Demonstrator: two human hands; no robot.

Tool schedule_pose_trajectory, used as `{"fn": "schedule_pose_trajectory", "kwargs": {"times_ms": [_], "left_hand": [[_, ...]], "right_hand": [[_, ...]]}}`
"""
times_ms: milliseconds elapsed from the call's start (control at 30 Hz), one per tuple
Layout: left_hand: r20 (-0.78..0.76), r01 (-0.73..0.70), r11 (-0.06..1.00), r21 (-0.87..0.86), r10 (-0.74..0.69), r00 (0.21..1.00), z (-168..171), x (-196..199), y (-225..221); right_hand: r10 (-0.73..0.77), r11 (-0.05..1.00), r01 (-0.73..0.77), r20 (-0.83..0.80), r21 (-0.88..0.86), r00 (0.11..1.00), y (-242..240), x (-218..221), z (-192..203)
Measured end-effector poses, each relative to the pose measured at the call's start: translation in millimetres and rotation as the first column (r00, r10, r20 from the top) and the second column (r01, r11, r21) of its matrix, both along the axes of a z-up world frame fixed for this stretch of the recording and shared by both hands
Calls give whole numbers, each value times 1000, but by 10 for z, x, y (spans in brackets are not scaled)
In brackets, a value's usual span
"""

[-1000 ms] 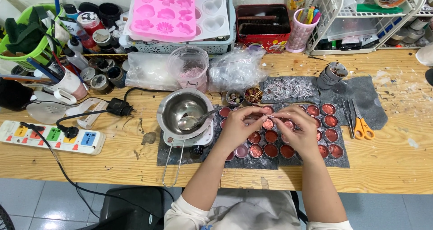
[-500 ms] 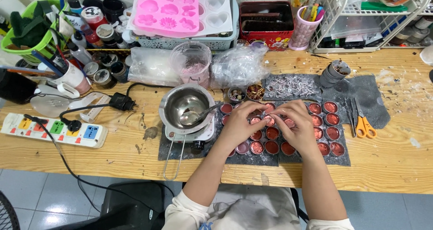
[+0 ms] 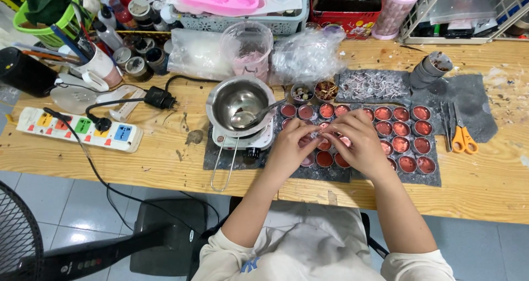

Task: Placing wicks or components into small containers and pouring melted wax or liquid for cosmetic production.

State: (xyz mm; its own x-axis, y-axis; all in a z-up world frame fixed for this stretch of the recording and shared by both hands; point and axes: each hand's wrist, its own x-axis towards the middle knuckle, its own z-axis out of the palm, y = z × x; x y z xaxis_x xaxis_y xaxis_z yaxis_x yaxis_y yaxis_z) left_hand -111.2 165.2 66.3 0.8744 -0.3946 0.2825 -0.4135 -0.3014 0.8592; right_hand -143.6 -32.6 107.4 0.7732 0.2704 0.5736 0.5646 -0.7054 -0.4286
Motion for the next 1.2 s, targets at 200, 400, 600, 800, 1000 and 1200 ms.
{"fn": "schedule_pose_trajectory", "kwargs": {"times_ms": [200, 400, 600, 800, 1000, 1200], "left_hand": [[-24, 0, 982, 189, 5, 1000, -70, -208, 257], [15, -6, 979, 206, 3, 1000, -95, -411, 413], [38, -45, 985, 168, 39, 998, -226, -450, 450], [-21, -55, 983, 172, 59, 998, -106, -476, 439], [-40, -38, 982, 184, 46, 998, -126, -455, 451], [-9, -47, 980, 191, 50, 999, -165, -444, 446]], "right_hand": [[45, 995, -53, -100, -83, 994, 155, -175, 71], [53, 979, -88, -184, -186, 981, 270, -230, -56], [60, 960, -95, -138, -262, 989, 318, -224, -125], [35, 955, -95, -211, -282, 977, 322, -192, -212], [21, 956, -88, -234, -281, 972, 372, -181, -196], [10, 958, -68, -205, -279, 979, 351, -161, -264]]}}
